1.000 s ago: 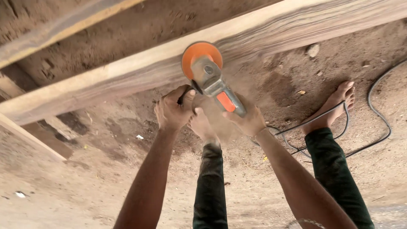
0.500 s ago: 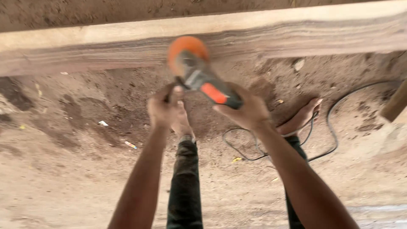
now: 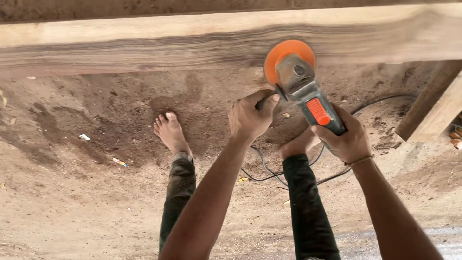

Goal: Using a power angle grinder with a sanding disc to sand the edges and surface of a wooden furniture frame.

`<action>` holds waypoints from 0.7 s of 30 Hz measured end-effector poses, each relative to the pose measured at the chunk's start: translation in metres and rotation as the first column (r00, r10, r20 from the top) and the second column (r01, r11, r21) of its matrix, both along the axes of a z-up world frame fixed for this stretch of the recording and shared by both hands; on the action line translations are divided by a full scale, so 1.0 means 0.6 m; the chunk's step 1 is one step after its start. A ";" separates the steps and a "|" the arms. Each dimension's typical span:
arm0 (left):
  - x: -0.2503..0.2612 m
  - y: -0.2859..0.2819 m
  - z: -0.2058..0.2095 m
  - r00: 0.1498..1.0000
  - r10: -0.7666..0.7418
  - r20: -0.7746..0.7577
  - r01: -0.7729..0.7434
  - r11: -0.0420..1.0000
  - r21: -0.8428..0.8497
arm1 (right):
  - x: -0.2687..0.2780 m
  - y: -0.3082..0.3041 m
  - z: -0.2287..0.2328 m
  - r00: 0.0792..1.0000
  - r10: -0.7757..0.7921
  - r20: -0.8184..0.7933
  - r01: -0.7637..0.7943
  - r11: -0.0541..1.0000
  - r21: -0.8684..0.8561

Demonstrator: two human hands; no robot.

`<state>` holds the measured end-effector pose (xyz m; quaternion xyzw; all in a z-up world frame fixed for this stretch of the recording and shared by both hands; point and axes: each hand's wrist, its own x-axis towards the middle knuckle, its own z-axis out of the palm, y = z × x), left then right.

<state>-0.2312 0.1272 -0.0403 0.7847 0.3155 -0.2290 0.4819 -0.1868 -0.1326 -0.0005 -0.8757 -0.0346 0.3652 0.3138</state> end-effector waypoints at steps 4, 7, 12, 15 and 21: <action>0.042 -0.080 -0.017 0.995 -0.100 -0.017 0.100 0.995 -0.026 | -0.005 -0.097 -0.018 0.999 -0.038 0.007 0.038 0.999 -0.010; 0.090 -0.127 -0.020 0.958 -0.272 -0.094 0.268 0.962 -0.051 | -0.036 -0.158 -0.046 0.971 -0.213 -0.107 0.203 0.975 -0.093; 0.175 -0.158 -0.016 0.764 -0.644 -0.039 0.645 0.764 0.015 | -0.114 -0.216 -0.126 0.826 -0.548 -0.133 0.559 0.761 0.330; 0.148 -0.105 -0.029 0.890 -0.456 -0.008 0.455 0.889 -0.063 | -0.076 -0.121 -0.123 0.789 -0.555 -0.262 0.614 0.730 0.302; -0.020 0.046 -0.091 0.993 -0.095 0.076 0.071 0.959 0.274 | 0.118 0.057 -0.021 0.953 -0.019 -0.301 0.010 0.999 -0.031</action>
